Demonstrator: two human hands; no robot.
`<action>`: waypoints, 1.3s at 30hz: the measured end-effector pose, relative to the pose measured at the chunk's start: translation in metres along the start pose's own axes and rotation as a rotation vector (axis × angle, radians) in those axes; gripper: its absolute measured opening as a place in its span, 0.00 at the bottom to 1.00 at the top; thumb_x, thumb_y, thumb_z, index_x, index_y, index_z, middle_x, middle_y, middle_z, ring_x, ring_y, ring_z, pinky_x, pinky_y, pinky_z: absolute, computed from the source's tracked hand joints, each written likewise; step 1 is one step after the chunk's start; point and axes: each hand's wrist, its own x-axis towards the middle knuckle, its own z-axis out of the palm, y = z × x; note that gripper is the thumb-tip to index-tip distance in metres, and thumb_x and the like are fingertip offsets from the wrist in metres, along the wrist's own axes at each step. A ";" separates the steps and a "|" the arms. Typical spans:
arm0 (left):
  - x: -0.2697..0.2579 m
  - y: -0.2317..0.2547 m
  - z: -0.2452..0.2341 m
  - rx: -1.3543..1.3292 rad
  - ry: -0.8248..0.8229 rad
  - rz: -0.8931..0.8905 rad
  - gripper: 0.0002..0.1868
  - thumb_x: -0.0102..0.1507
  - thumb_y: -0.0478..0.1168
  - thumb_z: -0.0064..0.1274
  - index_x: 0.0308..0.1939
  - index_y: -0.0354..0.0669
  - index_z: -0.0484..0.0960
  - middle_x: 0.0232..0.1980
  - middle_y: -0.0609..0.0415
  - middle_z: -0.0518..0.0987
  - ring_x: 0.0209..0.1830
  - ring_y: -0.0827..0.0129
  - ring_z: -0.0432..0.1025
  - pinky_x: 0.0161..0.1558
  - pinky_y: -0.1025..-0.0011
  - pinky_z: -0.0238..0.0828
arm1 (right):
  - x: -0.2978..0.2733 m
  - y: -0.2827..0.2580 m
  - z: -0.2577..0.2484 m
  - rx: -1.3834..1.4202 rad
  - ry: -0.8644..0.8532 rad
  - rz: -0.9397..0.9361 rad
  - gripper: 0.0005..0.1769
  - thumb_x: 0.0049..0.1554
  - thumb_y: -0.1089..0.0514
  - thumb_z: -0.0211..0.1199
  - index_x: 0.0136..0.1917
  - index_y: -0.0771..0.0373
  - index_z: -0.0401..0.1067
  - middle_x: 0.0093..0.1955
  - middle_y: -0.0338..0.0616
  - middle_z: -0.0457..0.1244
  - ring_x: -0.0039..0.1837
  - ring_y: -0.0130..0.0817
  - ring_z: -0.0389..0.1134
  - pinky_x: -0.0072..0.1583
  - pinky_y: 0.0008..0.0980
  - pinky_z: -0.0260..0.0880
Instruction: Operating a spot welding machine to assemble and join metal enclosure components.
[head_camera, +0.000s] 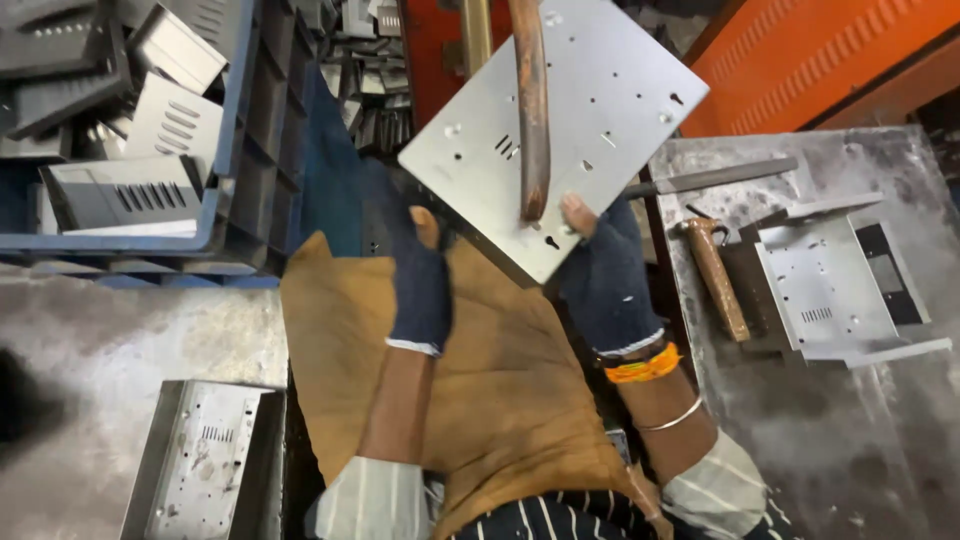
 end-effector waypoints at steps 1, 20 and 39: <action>-0.002 0.005 -0.006 0.265 0.095 0.080 0.39 0.75 0.58 0.44 0.81 0.40 0.51 0.83 0.46 0.54 0.81 0.59 0.53 0.79 0.62 0.48 | -0.003 -0.005 -0.003 0.312 0.043 0.270 0.25 0.60 0.65 0.59 0.70 0.68 0.63 0.62 0.48 0.65 0.62 0.40 0.69 0.63 0.40 0.73; -0.009 0.014 0.030 0.204 -0.185 0.129 0.24 0.77 0.55 0.42 0.63 0.39 0.78 0.80 0.47 0.67 0.83 0.61 0.60 0.80 0.63 0.55 | 0.044 -0.022 -0.049 0.030 0.059 0.341 0.29 0.58 0.53 0.60 0.68 0.71 0.67 0.56 0.49 0.68 0.54 0.35 0.72 0.54 0.34 0.75; -0.013 -0.003 0.027 0.294 -0.121 0.049 0.19 0.72 0.50 0.45 0.59 0.43 0.82 0.52 0.61 0.84 0.31 0.84 0.65 0.29 0.79 0.62 | 0.045 -0.030 -0.043 -0.043 -0.057 0.204 0.32 0.59 0.54 0.59 0.74 0.67 0.62 0.63 0.46 0.65 0.61 0.33 0.69 0.60 0.34 0.73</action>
